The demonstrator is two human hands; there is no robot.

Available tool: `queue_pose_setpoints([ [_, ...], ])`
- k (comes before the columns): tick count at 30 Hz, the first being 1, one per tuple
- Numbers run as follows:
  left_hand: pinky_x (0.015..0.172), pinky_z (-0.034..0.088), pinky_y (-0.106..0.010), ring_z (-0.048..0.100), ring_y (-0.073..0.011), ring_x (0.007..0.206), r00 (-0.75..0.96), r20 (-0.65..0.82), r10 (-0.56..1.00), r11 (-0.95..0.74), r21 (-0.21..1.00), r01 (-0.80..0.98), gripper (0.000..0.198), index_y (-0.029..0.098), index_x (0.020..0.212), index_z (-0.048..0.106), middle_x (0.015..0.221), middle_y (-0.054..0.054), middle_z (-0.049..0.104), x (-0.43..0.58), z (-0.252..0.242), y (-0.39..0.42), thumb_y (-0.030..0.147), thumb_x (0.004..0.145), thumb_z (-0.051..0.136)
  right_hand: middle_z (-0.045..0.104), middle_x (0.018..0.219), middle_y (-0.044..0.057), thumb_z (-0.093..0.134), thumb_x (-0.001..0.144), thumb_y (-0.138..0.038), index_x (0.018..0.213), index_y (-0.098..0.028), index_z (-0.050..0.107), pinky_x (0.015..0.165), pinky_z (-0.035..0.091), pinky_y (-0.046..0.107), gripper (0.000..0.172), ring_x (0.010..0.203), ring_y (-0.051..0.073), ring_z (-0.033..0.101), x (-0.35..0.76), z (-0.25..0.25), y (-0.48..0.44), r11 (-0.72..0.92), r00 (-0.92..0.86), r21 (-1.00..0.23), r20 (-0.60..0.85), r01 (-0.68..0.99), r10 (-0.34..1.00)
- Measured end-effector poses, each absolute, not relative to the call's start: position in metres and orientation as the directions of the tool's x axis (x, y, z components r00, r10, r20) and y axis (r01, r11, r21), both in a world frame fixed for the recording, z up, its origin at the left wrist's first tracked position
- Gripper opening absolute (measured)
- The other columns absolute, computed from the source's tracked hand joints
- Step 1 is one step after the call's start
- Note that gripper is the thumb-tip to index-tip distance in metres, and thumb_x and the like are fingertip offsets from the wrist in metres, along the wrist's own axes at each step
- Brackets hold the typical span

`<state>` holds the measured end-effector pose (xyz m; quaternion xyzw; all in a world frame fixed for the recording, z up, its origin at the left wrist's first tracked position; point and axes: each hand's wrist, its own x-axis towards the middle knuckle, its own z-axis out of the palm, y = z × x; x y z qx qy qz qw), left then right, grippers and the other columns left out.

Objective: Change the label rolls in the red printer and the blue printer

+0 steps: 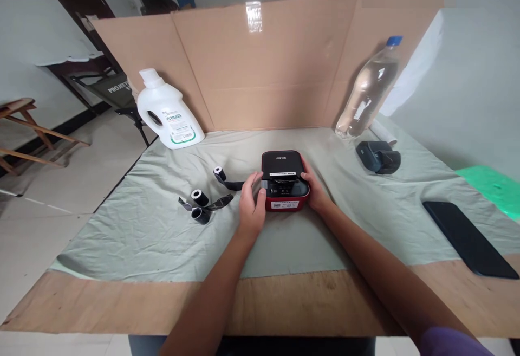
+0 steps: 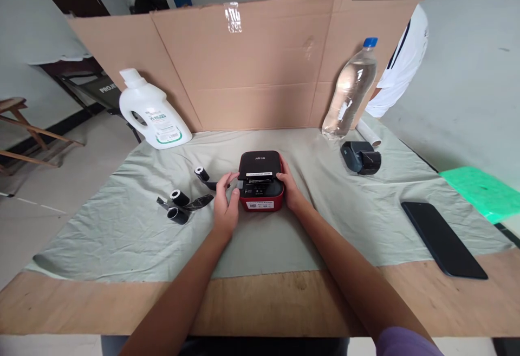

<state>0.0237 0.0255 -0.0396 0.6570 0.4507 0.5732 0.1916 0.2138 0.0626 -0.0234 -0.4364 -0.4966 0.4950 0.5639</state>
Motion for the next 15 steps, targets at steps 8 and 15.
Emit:
queue_pose_setpoints([
  [8, 0.115, 0.039, -0.045, 0.05, -0.0247, 0.136, 0.003, 0.596, 0.803, -0.535, 0.719, 0.444, 0.038, 0.021, 0.135, 0.056, 0.143, -0.013, 0.057, 0.022, -0.037, 0.026, 0.034, 0.105, 0.037, 0.051, 0.154, -0.004, 0.059, 0.073, -0.036, 0.146, -0.033, 0.048, 0.124, 0.029, 0.047, 0.075, 0.148, 0.028, 0.04, 0.212, -0.033, 0.07, 0.161, 0.013, -0.909, 0.169, -0.385, 0.986],
  [15, 0.114, 0.041, -0.045, 0.047, -0.0263, 0.142, 0.044, 0.545, 0.837, -0.524, 0.775, 0.353, 0.036, 0.021, 0.122, 0.058, 0.153, -0.014, 0.049, 0.022, -0.046, 0.04, 0.043, 0.104, 0.037, 0.049, 0.156, -0.003, 0.056, 0.068, -0.033, 0.151, -0.029, 0.044, 0.124, 0.03, 0.051, 0.083, 0.149, 0.03, 0.037, 0.214, -0.033, 0.073, 0.088, 0.03, -0.937, 0.082, -0.339, 0.996],
])
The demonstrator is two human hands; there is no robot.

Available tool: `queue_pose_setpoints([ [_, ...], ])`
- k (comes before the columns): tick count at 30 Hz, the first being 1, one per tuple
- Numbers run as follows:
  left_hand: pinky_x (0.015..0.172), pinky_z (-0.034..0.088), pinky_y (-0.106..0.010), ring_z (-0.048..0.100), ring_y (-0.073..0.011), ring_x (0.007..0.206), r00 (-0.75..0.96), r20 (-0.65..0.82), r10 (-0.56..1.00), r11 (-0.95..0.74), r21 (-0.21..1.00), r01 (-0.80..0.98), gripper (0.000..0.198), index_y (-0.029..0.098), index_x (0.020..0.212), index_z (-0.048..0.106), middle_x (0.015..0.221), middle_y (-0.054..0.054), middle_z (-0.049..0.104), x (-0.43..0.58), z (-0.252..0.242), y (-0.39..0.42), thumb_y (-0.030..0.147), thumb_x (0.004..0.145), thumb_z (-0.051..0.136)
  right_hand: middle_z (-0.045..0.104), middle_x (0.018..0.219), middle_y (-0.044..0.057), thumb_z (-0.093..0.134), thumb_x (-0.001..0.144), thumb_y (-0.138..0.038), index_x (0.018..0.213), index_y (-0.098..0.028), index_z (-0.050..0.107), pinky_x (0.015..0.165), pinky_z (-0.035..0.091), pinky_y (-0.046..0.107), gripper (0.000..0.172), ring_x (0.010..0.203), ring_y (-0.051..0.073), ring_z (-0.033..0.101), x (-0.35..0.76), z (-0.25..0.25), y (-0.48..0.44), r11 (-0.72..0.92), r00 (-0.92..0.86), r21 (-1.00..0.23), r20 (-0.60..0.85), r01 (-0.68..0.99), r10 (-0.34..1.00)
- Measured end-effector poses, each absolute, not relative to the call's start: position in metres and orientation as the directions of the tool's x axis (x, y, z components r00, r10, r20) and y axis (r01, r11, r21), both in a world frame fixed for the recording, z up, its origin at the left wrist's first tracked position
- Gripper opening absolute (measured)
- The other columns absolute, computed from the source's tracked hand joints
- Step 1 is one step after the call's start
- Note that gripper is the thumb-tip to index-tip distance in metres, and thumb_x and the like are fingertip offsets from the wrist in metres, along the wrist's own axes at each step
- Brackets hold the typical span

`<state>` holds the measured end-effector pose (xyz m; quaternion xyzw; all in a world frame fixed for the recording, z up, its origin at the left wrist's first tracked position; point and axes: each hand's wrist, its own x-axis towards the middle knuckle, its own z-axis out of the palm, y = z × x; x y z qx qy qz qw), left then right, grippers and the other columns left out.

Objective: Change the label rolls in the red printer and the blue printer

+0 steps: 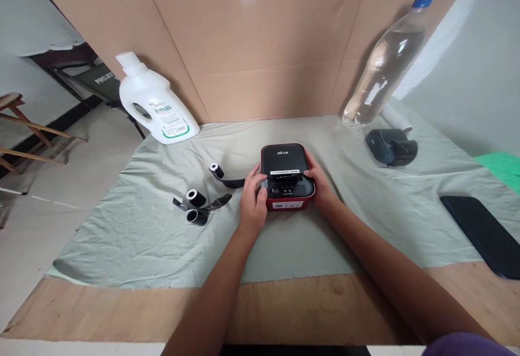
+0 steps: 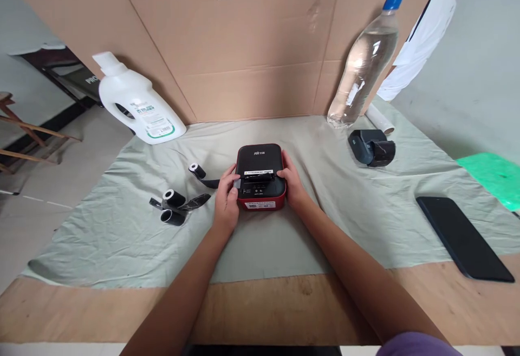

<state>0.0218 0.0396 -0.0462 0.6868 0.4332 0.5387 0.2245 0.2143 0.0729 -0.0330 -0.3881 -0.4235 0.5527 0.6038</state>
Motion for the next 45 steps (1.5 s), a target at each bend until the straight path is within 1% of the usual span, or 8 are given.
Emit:
queue_pose_setpoints([
  [6, 0.115, 0.041, -0.045, 0.047, -0.0255, 0.142, 0.039, 0.562, 0.826, -0.556, 0.803, 0.215, 0.028, 0.022, 0.119, 0.057, 0.153, -0.013, 0.049, 0.023, -0.052, 0.045, 0.037, 0.102, 0.041, 0.051, 0.155, -0.001, 0.056, 0.071, -0.037, 0.149, -0.026, 0.048, 0.122, 0.033, 0.05, 0.079, 0.148, 0.031, 0.04, 0.214, -0.031, 0.07, 0.124, 0.044, -0.948, 0.116, -0.295, 0.992],
  [14, 0.116, 0.039, -0.045, 0.045, -0.0264, 0.143, 0.057, 0.553, 0.831, -0.547, 0.796, 0.259, 0.039, 0.022, 0.134, 0.055, 0.154, -0.014, 0.048, 0.02, -0.054, 0.04, 0.041, 0.104, 0.038, 0.061, 0.145, 0.0, 0.056, 0.085, -0.059, 0.145, -0.029, 0.053, 0.12, 0.038, 0.046, 0.067, 0.145, 0.027, 0.045, 0.208, -0.039, 0.063, 0.146, 0.037, -0.919, 0.143, -0.366, 0.989],
  [22, 0.114, 0.041, -0.048, 0.048, -0.0266, 0.141, 0.029, 0.521, 0.853, -0.517, 0.836, 0.186, 0.026, 0.023, 0.117, 0.059, 0.152, -0.013, 0.049, 0.022, -0.058, 0.043, 0.036, 0.102, 0.043, 0.062, 0.144, -0.005, 0.059, 0.067, -0.028, 0.139, -0.03, 0.059, 0.119, 0.04, 0.045, 0.071, 0.141, 0.03, 0.049, 0.21, -0.028, 0.066, 0.075, 0.016, -0.885, 0.076, -0.46, 0.997],
  [31, 0.117, 0.04, -0.045, 0.05, -0.0243, 0.139, -0.008, 0.468, 0.884, -0.459, 0.87, 0.18, 0.026, 0.023, 0.119, 0.059, 0.148, -0.011, 0.053, 0.028, -0.052, 0.039, 0.028, 0.098, 0.044, 0.059, 0.148, -0.002, 0.064, 0.073, -0.039, 0.139, -0.03, 0.058, 0.121, 0.037, 0.047, 0.067, 0.142, 0.03, 0.049, 0.212, -0.039, 0.067, 0.105, 0.035, -0.903, 0.099, -0.416, 0.994],
  [35, 0.12, 0.037, -0.045, 0.048, -0.0233, 0.143, -0.056, 0.27, 0.961, -0.27, 0.963, 0.003, 0.042, 0.025, 0.138, 0.053, 0.152, -0.008, 0.052, 0.037, -0.035, 0.034, 0.026, 0.097, 0.046, 0.047, 0.158, 0.0, 0.061, 0.083, -0.055, 0.147, -0.031, 0.051, 0.123, 0.034, 0.051, 0.069, 0.149, 0.031, 0.04, 0.225, -0.041, 0.049, 0.156, -0.004, -0.956, 0.162, -0.248, 0.987],
  [38, 0.122, 0.035, -0.047, 0.044, -0.0252, 0.146, 0.001, 0.016, 1.0, -0.016, 0.991, -0.136, 0.055, 0.029, 0.148, 0.049, 0.157, -0.004, 0.048, 0.04, -0.019, 0.035, 0.029, 0.093, 0.053, 0.042, 0.161, 0.006, 0.07, 0.08, -0.059, 0.155, -0.029, 0.039, 0.123, 0.031, 0.056, 0.086, 0.151, 0.034, 0.036, 0.241, -0.046, 0.033, 0.264, -0.146, -0.957, 0.247, 0.116, 0.958],
  [41, 0.12, 0.037, -0.05, 0.05, -0.0276, 0.142, 0.141, -0.155, 0.978, 0.182, 0.961, -0.206, 0.058, 0.032, 0.148, 0.05, 0.152, -0.001, 0.053, 0.035, -0.008, 0.043, 0.034, 0.091, 0.056, 0.048, 0.156, 0.012, 0.078, 0.078, -0.046, 0.159, -0.03, 0.03, 0.118, 0.037, 0.063, 0.095, 0.143, 0.039, 0.047, 0.249, -0.053, 0.022, 0.381, -0.225, -0.799, 0.31, 0.465, 0.924],
  [45, 0.123, 0.031, -0.052, 0.046, -0.029, 0.145, 0.148, -0.132, 0.98, 0.156, 0.975, -0.16, 0.056, 0.031, 0.147, 0.054, 0.152, -0.002, 0.053, 0.025, 0.005, 0.057, 0.038, 0.092, 0.056, 0.057, 0.146, 0.012, 0.077, 0.079, -0.044, 0.156, -0.035, 0.03, 0.103, 0.053, 0.062, 0.091, 0.128, 0.04, 0.06, 0.242, -0.047, 0.024, 0.436, -0.205, -0.649, 0.403, 0.623, 0.892],
])
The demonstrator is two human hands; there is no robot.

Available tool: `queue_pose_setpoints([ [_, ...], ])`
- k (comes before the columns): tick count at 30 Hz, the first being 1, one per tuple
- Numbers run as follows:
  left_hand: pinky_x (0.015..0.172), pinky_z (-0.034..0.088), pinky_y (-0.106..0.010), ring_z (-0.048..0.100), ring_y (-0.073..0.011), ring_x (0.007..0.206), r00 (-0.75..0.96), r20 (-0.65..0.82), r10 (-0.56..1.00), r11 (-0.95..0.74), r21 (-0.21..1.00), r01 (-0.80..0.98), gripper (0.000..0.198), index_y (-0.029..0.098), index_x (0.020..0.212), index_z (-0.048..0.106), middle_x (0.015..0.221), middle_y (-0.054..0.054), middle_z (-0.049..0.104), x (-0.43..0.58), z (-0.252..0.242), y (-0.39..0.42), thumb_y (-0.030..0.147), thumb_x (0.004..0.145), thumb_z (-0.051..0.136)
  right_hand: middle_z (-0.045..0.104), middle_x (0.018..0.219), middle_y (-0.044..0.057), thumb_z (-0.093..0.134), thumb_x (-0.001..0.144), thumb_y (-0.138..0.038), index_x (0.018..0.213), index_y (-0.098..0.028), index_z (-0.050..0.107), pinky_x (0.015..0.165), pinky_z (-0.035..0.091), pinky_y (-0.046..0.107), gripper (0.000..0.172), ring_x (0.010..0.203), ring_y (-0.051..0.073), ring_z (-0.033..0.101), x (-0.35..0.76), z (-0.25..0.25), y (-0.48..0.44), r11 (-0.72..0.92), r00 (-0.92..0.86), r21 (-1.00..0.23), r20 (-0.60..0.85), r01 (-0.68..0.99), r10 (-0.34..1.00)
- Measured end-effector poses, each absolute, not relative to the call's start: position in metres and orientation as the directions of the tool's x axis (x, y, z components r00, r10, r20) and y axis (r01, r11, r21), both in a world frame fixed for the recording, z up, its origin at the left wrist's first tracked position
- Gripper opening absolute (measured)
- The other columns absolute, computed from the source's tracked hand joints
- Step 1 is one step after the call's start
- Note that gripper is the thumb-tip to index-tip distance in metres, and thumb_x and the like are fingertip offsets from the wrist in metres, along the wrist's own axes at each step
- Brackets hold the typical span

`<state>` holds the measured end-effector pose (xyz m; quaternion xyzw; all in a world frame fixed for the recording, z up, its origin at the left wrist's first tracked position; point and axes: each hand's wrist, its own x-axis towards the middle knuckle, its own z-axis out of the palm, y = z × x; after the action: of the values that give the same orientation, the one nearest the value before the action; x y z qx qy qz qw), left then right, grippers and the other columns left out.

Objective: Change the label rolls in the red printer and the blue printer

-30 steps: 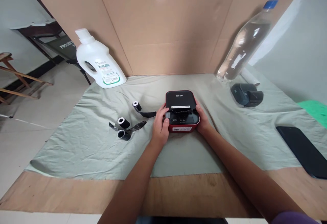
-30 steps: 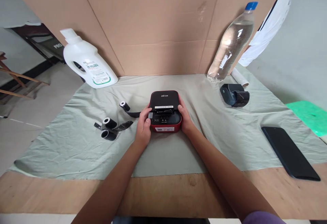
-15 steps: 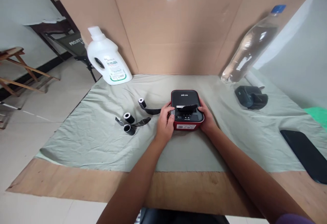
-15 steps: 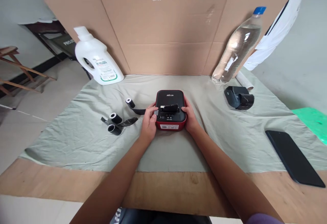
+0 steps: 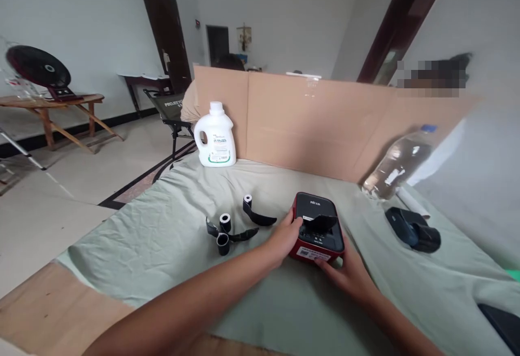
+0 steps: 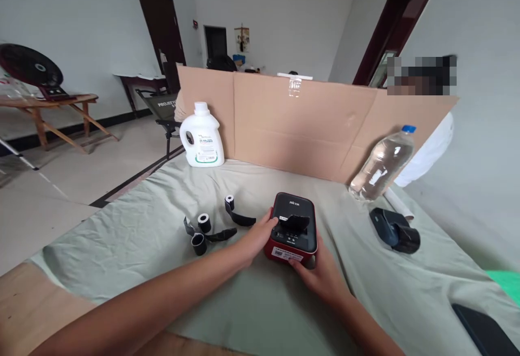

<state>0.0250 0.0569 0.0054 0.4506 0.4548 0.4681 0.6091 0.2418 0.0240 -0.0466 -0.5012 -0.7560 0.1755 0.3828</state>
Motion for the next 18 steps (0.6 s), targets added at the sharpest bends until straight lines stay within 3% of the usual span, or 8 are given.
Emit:
queue_pose_setpoints([
  [5, 0.122, 0.036, -0.049, 0.051, -0.0265, 0.141, 0.101, 0.114, 0.988, -0.085, 0.964, -0.251, 0.045, 0.032, 0.139, 0.061, 0.145, 0.0, 0.061, -0.007, 0.053, 0.084, 0.038, 0.096, 0.051, 0.064, 0.133, 0.015, 0.077, 0.077, -0.046, 0.147, -0.03, 0.04, 0.097, 0.055, 0.06, 0.081, 0.118, 0.04, 0.065, 0.19, 0.018, 0.05, 0.48, -0.124, -0.596, 0.538, 0.644, 0.834],
  [8, 0.115, 0.044, -0.048, 0.06, -0.0282, 0.132, -0.038, 0.205, 0.978, -0.206, 0.927, -0.314, 0.036, 0.025, 0.125, 0.07, 0.131, -0.003, 0.071, -0.05, 0.086, 0.112, 0.035, 0.095, 0.053, 0.063, 0.131, 0.016, 0.083, 0.071, -0.041, 0.143, -0.025, 0.042, 0.093, 0.056, 0.055, 0.084, 0.115, 0.04, 0.065, 0.134, 0.068, 0.081, 0.557, -0.132, -0.653, 0.581, 0.512, 0.803],
  [12, 0.104, 0.053, -0.044, 0.072, -0.0277, 0.109, -0.239, 0.079, 0.968, -0.161, 0.924, -0.348, 0.029, 0.018, 0.112, 0.073, 0.107, -0.006, 0.079, -0.125, 0.103, 0.149, 0.033, 0.093, 0.057, 0.063, 0.131, 0.014, 0.085, 0.067, -0.036, 0.133, -0.027, 0.049, 0.091, 0.056, 0.051, 0.076, 0.111, 0.037, 0.066, 0.049, 0.087, 0.136, 0.559, -0.201, -0.766, 0.522, 0.318, 0.829],
  [18, 0.089, 0.059, -0.038, 0.076, -0.0252, 0.088, -0.42, -0.13, 0.898, -0.045, 0.923, -0.381, 0.026, 0.015, 0.103, 0.072, 0.09, -0.008, 0.079, -0.205, 0.066, 0.173, 0.035, 0.092, 0.06, 0.067, 0.118, 0.012, 0.086, 0.061, -0.033, 0.12, -0.025, 0.052, 0.093, 0.053, 0.055, 0.069, 0.112, 0.039, 0.065, -0.048, 0.033, 0.196, 0.423, -0.338, -0.83, 0.306, 0.363, 0.89],
])
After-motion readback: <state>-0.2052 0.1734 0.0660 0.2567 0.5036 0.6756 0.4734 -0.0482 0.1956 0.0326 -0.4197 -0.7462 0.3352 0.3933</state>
